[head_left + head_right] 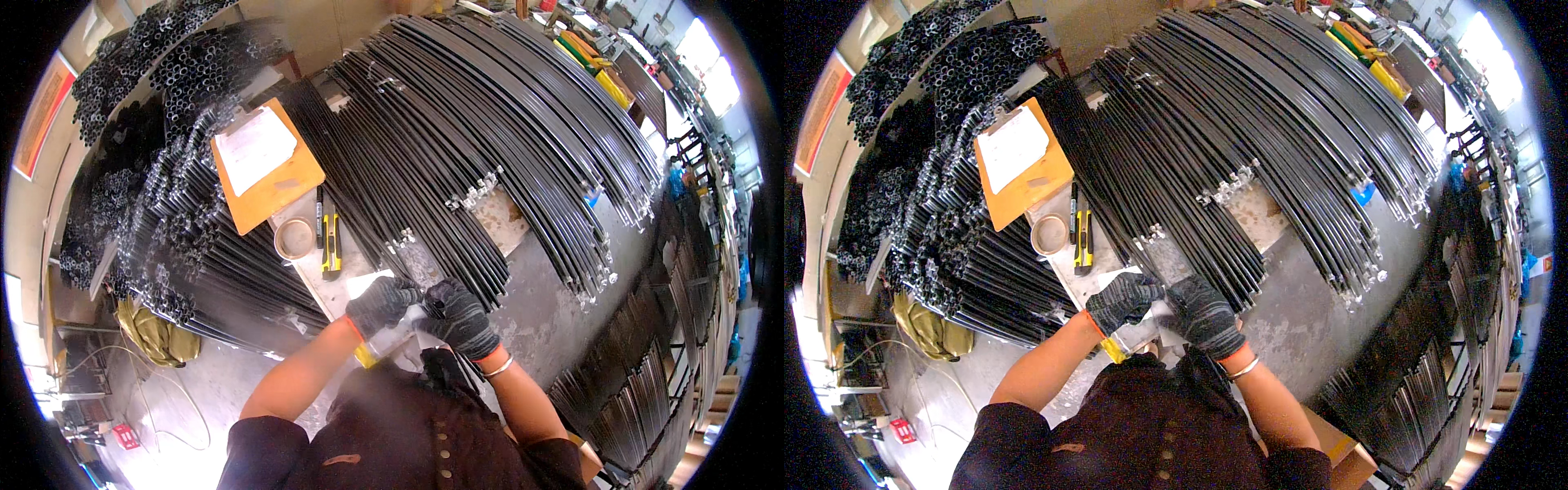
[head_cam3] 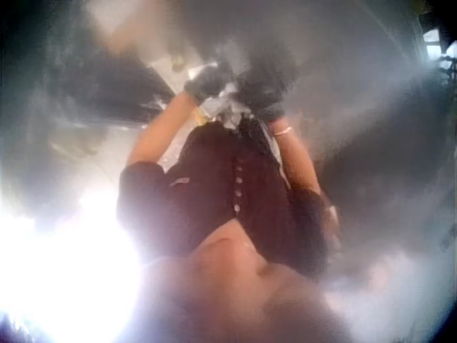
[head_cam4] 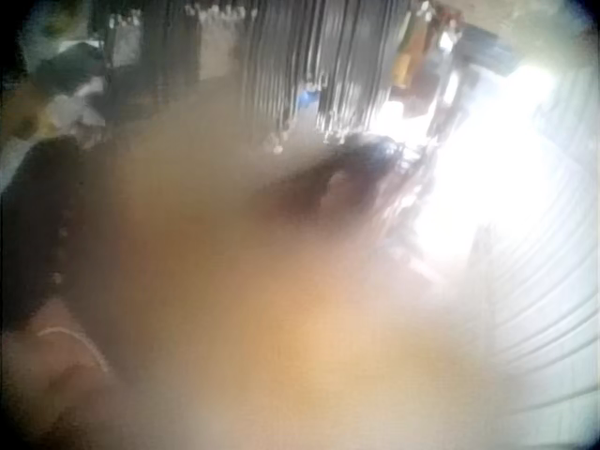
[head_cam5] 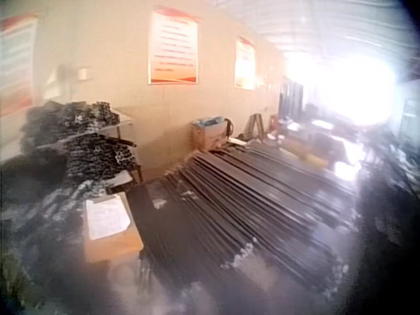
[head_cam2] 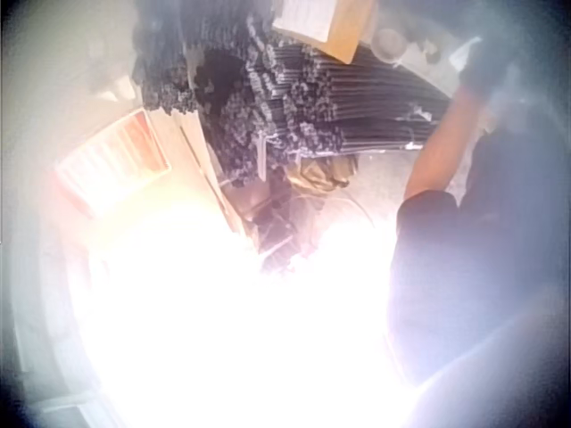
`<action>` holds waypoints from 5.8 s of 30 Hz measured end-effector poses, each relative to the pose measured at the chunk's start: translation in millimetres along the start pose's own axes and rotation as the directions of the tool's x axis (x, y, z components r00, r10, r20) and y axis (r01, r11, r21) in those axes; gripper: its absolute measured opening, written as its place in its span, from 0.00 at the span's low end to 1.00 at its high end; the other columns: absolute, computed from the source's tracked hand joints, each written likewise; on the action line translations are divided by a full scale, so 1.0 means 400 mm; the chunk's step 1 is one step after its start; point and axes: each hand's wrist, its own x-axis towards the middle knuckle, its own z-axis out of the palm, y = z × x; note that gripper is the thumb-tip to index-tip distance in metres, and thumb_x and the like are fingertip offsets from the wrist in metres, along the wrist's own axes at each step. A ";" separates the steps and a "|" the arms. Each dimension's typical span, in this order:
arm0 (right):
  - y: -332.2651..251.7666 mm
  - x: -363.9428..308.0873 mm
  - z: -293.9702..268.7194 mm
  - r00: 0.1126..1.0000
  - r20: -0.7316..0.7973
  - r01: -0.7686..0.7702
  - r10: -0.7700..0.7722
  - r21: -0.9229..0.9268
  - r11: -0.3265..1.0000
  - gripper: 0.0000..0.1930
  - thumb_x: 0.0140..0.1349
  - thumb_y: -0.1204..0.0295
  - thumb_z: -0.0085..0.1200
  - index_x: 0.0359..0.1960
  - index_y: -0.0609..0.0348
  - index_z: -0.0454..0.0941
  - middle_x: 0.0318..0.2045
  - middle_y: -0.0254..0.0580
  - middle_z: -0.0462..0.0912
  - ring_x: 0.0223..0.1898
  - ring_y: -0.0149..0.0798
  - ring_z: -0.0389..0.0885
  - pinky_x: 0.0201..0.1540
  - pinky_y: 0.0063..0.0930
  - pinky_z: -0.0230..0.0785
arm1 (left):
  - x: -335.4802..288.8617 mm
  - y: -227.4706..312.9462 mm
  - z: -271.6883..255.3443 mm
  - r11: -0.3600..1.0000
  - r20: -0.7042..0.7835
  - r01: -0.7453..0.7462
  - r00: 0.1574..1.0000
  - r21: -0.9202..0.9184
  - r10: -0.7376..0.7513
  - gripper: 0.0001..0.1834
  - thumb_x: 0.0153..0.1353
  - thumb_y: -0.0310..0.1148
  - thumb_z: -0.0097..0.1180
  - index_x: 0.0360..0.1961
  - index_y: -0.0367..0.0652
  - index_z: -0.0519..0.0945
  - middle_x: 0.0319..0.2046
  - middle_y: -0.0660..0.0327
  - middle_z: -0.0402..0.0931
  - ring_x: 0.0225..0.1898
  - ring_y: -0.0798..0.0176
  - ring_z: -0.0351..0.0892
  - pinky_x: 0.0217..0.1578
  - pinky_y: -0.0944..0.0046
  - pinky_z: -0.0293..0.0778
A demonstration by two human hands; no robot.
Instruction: The person puts on gloves, writes on a small white card using a pen, and then applies adhesive tape to the card before wrapping it around a bundle of metal pipes.
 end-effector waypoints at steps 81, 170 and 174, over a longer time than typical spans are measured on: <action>0.066 -0.018 0.096 0.971 -0.152 0.180 -0.183 -0.035 0.983 0.11 0.47 0.75 0.61 0.34 0.56 0.80 0.31 0.42 0.81 0.34 0.48 0.80 0.37 0.37 0.74 | -0.035 -0.124 0.111 0.753 -0.386 -0.105 0.808 0.650 0.446 0.12 0.51 0.29 0.62 0.38 0.38 0.80 0.33 0.48 0.79 0.34 0.46 0.80 0.36 0.57 0.75; 0.027 -0.277 0.218 0.902 0.311 -0.341 0.300 0.087 0.936 0.18 0.60 0.67 0.56 0.48 0.63 0.68 0.34 0.46 0.80 0.34 0.40 0.80 0.35 0.33 0.70 | -0.086 -0.080 -0.028 0.835 -0.148 -0.389 0.868 0.388 0.473 0.19 0.59 0.41 0.59 0.45 0.36 0.78 0.38 0.49 0.80 0.40 0.50 0.80 0.43 0.58 0.74; 0.049 -0.368 0.267 0.882 0.162 -0.465 0.443 0.455 0.759 0.15 0.56 0.63 0.58 0.38 0.59 0.72 0.29 0.45 0.77 0.32 0.45 0.77 0.35 0.39 0.70 | -0.106 -0.055 -0.036 0.505 -0.081 -0.402 0.716 0.764 0.694 0.24 0.57 0.43 0.61 0.47 0.35 0.76 0.43 0.48 0.77 0.45 0.48 0.77 0.46 0.56 0.73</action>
